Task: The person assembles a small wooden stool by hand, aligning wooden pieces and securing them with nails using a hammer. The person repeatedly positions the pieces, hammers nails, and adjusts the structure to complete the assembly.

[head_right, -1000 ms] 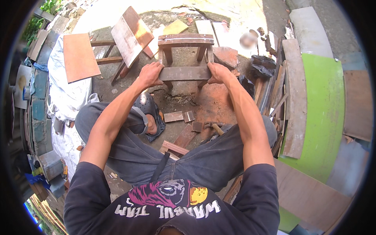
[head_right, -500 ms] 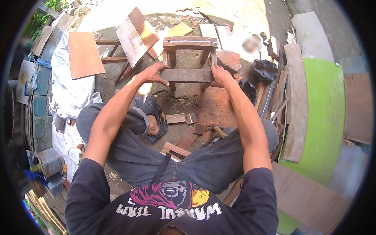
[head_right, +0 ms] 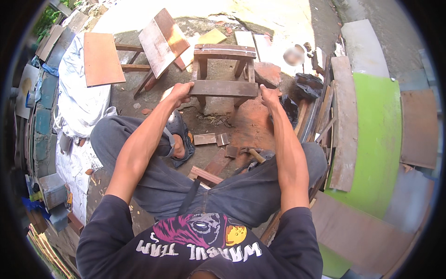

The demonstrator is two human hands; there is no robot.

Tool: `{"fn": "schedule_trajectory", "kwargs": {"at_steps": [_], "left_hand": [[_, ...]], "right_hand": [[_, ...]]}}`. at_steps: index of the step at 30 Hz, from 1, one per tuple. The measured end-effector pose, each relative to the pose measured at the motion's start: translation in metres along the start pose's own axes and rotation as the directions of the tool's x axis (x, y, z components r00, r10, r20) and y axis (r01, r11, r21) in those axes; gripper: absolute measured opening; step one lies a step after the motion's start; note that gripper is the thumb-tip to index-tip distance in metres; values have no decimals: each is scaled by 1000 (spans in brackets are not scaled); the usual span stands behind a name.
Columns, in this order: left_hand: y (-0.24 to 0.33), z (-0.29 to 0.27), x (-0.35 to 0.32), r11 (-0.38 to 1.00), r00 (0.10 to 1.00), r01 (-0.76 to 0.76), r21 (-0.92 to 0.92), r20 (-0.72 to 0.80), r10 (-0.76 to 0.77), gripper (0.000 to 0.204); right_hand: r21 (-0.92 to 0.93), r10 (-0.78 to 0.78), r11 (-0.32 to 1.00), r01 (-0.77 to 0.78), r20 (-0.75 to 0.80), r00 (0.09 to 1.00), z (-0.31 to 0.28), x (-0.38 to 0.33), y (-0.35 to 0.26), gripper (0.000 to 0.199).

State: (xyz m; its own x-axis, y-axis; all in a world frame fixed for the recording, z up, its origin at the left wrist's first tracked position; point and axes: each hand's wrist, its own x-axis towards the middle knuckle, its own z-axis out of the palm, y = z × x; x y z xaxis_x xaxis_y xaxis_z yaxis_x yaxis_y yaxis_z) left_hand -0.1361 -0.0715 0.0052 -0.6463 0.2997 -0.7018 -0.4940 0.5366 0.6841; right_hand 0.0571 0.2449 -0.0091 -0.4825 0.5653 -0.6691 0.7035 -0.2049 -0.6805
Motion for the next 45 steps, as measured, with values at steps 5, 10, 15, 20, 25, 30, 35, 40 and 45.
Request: {"fn": "schedule_trajectory", "kwargs": {"at_steps": [5,10,15,20,25,30,35,40,45], "left_hand": [[7,10,-4,995,991,-43,86,-119,53,30],[5,12,0,992,992,-52,119,-109,65,32],[4,13,0,987,985,-61,152,-152,84,35],[-1,7,10,964,990,-83,252,-94,110,39],[12,30,-21,752,892,-168,638,-226,392,61],[-2,87,-42,181,492,-539,823,133,860,82],[-9,142,-61,-75,409,-650,756,431,804,80],[18,177,-30,-114,399,-616,780,433,808,81],[36,182,-21,-199,391,-578,792,482,784,86]], "right_hand": [[245,-44,969,24,79,996,26,-23,-3,51],[100,-81,993,67,153,985,20,-14,7,36],[-5,-137,990,140,150,979,24,-11,14,35],[-111,-294,946,306,111,949,25,-9,20,38],[290,-138,948,133,-3,990,20,-13,50,43],[-218,-78,976,22,-254,964,-22,18,151,32],[-199,-20,975,-102,-536,844,-40,-1,181,27],[-152,-23,983,-99,-648,761,-65,10,200,26],[-115,-41,992,-58,-707,706,-60,48,185,25]]}}
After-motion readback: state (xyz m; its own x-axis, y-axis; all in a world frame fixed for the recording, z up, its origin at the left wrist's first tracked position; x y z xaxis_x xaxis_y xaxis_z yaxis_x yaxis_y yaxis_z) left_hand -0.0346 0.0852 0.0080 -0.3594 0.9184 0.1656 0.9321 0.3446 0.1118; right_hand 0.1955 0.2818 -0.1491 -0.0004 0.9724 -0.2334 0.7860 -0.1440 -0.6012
